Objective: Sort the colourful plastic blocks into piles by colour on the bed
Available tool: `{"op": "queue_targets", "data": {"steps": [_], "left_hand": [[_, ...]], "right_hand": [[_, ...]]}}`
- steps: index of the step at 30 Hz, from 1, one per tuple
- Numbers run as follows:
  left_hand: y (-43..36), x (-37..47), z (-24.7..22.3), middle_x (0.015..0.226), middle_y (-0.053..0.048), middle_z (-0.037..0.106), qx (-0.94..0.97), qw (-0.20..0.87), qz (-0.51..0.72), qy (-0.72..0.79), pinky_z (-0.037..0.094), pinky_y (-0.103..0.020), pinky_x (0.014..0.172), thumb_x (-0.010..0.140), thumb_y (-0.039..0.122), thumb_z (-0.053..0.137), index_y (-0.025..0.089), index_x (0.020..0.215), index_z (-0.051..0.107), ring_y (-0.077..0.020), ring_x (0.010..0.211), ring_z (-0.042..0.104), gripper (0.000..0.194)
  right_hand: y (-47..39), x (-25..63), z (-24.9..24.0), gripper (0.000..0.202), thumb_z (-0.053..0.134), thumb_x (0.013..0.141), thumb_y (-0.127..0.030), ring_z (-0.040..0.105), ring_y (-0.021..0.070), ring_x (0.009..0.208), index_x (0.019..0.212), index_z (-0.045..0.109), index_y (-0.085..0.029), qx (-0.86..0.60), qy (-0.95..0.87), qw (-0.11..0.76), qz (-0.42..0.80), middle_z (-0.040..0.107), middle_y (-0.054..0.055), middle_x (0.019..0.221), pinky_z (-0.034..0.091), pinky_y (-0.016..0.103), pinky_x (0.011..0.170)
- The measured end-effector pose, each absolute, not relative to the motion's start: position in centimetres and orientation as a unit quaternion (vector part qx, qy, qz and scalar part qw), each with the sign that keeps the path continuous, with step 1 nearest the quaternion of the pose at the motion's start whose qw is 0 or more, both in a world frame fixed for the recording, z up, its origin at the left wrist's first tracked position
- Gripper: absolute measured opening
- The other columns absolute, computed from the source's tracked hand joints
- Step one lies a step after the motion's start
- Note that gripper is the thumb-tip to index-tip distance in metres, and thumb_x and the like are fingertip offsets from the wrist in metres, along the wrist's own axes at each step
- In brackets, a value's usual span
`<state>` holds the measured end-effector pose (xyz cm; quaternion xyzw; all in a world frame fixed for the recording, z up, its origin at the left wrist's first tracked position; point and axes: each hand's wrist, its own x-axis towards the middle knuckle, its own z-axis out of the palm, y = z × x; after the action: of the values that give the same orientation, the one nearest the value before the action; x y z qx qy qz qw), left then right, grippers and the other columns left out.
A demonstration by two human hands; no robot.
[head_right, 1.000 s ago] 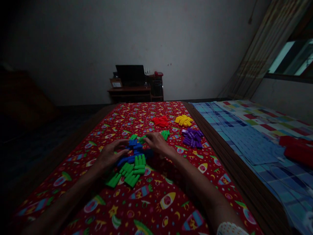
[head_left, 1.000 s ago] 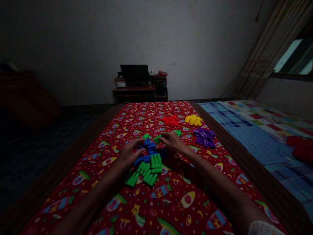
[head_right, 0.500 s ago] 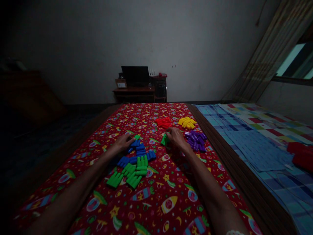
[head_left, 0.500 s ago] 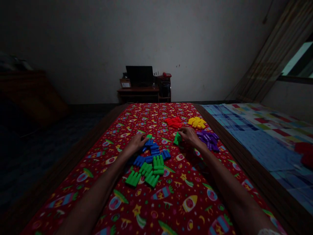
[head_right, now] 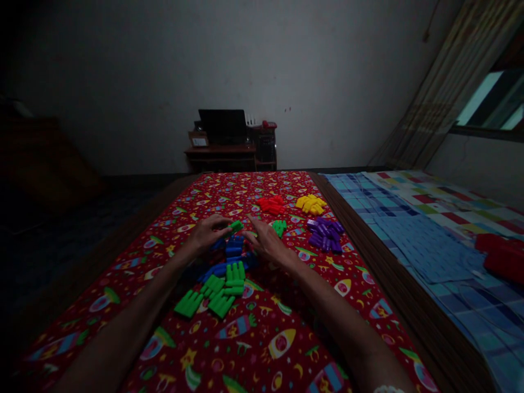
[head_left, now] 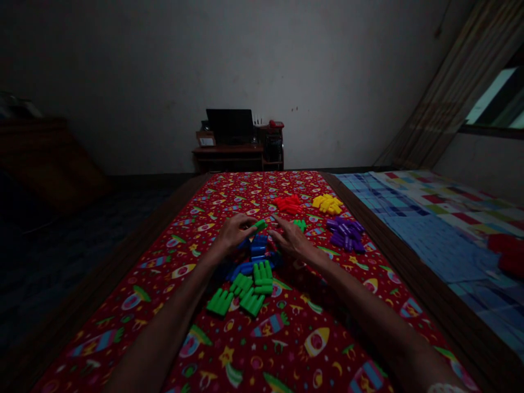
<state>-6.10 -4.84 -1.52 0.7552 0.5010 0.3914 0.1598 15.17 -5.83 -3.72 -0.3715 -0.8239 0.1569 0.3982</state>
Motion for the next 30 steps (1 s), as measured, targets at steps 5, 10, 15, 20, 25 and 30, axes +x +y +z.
{"op": "queue_targets", "data": {"steps": [5,10,15,20,25,30], "left_hand": [[-6.2,-3.7,-0.3,0.091,-0.004,0.072,0.787,0.186,0.416,0.416,0.052,-0.031,0.078,0.074,0.034,0.066,0.021,0.091,0.071,-0.0188,0.084,0.066,0.023],[-5.6,-4.0,-1.7,0.083,-0.004,0.073,0.688,0.263,0.475,0.482,0.054,-0.034,0.076,0.063,0.039,0.073,0.018,0.087,0.069,-0.0205,0.079,0.067,0.032],[-5.1,-4.4,-1.8,0.085,-0.006,0.074,0.629,0.3,0.508,0.506,0.053,-0.034,0.077,0.065,0.045,0.071,0.016,0.083,0.07,-0.0217,0.082,0.068,0.034],[-2.7,-1.4,-1.2,0.085,-0.008,0.074,0.632,0.299,0.512,0.5,0.053,-0.035,0.078,0.07,0.04,0.067,0.014,0.082,0.07,-0.0226,0.083,0.068,0.029],[-0.5,1.9,-1.7,0.085,-0.007,0.074,0.66,0.306,0.496,0.474,0.053,-0.034,0.079,0.07,0.032,0.068,0.014,0.083,0.07,-0.0213,0.083,0.068,0.023],[-1.0,2.6,-2.5,0.083,-0.005,0.072,0.667,0.327,0.493,0.454,0.053,-0.032,0.074,0.07,0.03,0.07,0.015,0.097,0.067,-0.0204,0.081,0.068,0.031]], "right_hand": [[-5.4,15.9,-2.5,0.021,0.051,0.089,-0.026,0.058,0.0129,0.065,0.097,0.069,-0.017,-0.372,-0.82,0.383,0.208,0.067,0.002,0.074,0.038,0.021,0.061],[-3.1,18.9,-2.1,0.028,0.05,0.084,-0.035,0.049,0.0113,0.057,0.077,0.068,-0.015,-0.465,-0.753,0.413,0.216,0.058,0.0,0.062,0.032,0.022,0.054],[-1.1,22.8,-2.5,0.037,0.05,0.077,-0.043,0.038,0.0089,0.048,0.052,0.054,-0.016,-0.552,-0.735,0.324,0.223,0.041,-0.004,0.047,0.023,0.022,0.048],[-1.1,24.6,-1.9,0.037,0.05,0.08,-0.035,0.037,0.0087,0.044,0.049,0.052,-0.016,-0.58,-0.748,0.21,0.244,0.041,-0.004,0.043,0.024,0.023,0.046],[-2.4,23.7,-1.2,0.023,0.054,0.084,-0.027,0.054,0.0139,0.061,0.071,0.068,-0.014,-0.606,-0.752,0.241,0.096,0.062,0.005,0.063,0.032,0.023,0.054],[-3.2,19.9,-0.9,0.037,0.047,0.091,-0.039,0.059,0.015,0.065,0.081,0.072,-0.014,-0.489,-0.787,0.334,0.173,0.066,0.003,0.069,0.038,0.023,0.059]]}}
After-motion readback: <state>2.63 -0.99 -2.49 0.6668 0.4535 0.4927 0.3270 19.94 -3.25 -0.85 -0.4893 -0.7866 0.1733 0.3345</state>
